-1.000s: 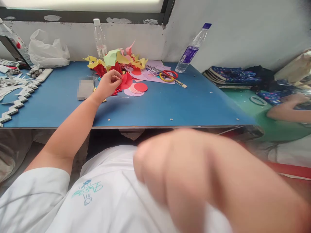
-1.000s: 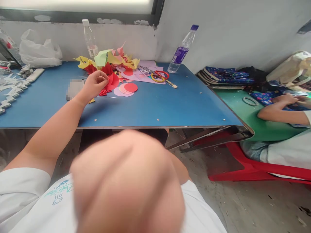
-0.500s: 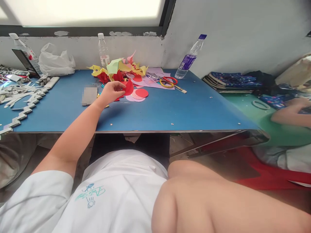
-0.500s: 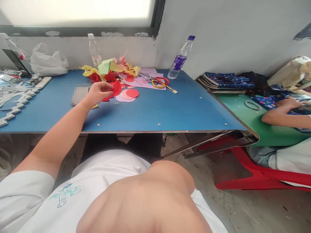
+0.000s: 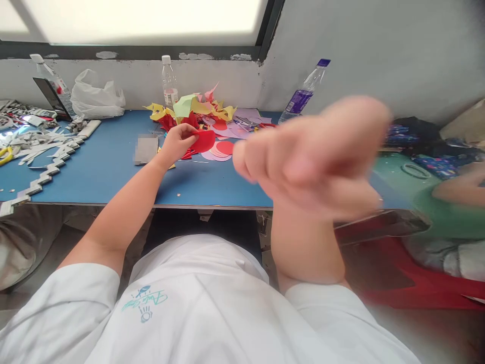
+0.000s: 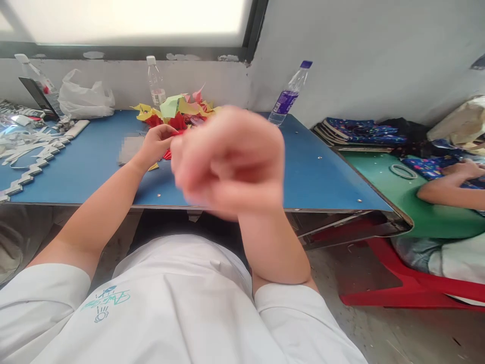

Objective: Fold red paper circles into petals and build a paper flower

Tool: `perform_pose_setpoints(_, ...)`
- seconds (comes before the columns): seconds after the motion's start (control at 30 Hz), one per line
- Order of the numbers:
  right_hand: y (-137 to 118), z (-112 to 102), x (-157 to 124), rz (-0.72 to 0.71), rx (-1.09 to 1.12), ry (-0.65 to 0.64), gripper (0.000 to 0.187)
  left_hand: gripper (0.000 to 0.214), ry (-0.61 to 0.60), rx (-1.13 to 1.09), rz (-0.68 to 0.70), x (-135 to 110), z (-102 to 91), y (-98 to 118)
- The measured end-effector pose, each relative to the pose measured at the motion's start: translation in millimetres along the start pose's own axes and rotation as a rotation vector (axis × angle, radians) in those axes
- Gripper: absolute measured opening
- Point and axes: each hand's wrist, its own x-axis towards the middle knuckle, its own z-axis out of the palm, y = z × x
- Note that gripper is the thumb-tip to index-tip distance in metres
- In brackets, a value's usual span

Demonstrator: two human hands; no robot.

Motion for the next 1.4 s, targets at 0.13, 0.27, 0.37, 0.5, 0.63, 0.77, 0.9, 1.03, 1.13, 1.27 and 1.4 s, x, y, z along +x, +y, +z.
perform_pose_setpoints(0.13,96,9,57,0.061,-0.028,0.274,0.048,0.019,0.000,0.011,0.002,-1,-6.0,3)
perform_pose_setpoints(0.27,192,25,54,0.408,-0.168,0.325,0.053,0.041,-0.013,-0.032,-0.011,-2,-7.8,4)
perform_pose_setpoints(0.37,232,30,41,0.520,-0.054,0.213,0.058,0.047,-0.012,-0.044,-0.029,-2,-6.0,3)
perform_pose_setpoints(0.5,252,30,35,0.523,0.048,0.146,0.051,0.051,-0.022,-0.048,-0.037,-2,-3.7,1)
perform_pose_setpoints(0.63,250,27,35,0.537,0.042,0.142,0.038,0.042,-0.094,-0.033,-0.016,-3,-4.3,3)
perform_pose_setpoints(0.77,237,24,33,0.453,-0.031,0.159,0.027,0.038,-0.124,-0.011,-0.048,-2,-5.3,2)
perform_pose_setpoints(0.9,227,24,32,0.378,-0.052,0.130,0.016,0.034,-0.068,-0.005,-0.056,2,-5.7,-3)
perform_pose_setpoints(1.03,226,24,31,0.317,0.027,0.127,0.009,0.033,-0.016,-0.040,-0.064,4,-6.6,-5)
perform_pose_setpoints(1.13,224,26,31,0.363,0.088,0.118,0.005,0.033,-0.005,-0.051,-0.077,4,-6.6,-2)
perform_pose_setpoints(1.27,218,28,32,0.458,0.148,0.123,0.007,0.035,0.000,-0.068,-0.090,2,-6.4,4)
perform_pose_setpoints(1.4,212,28,34,0.524,0.150,0.136,0.007,0.032,-0.023,-0.103,-0.128,-2,-8.1,12)
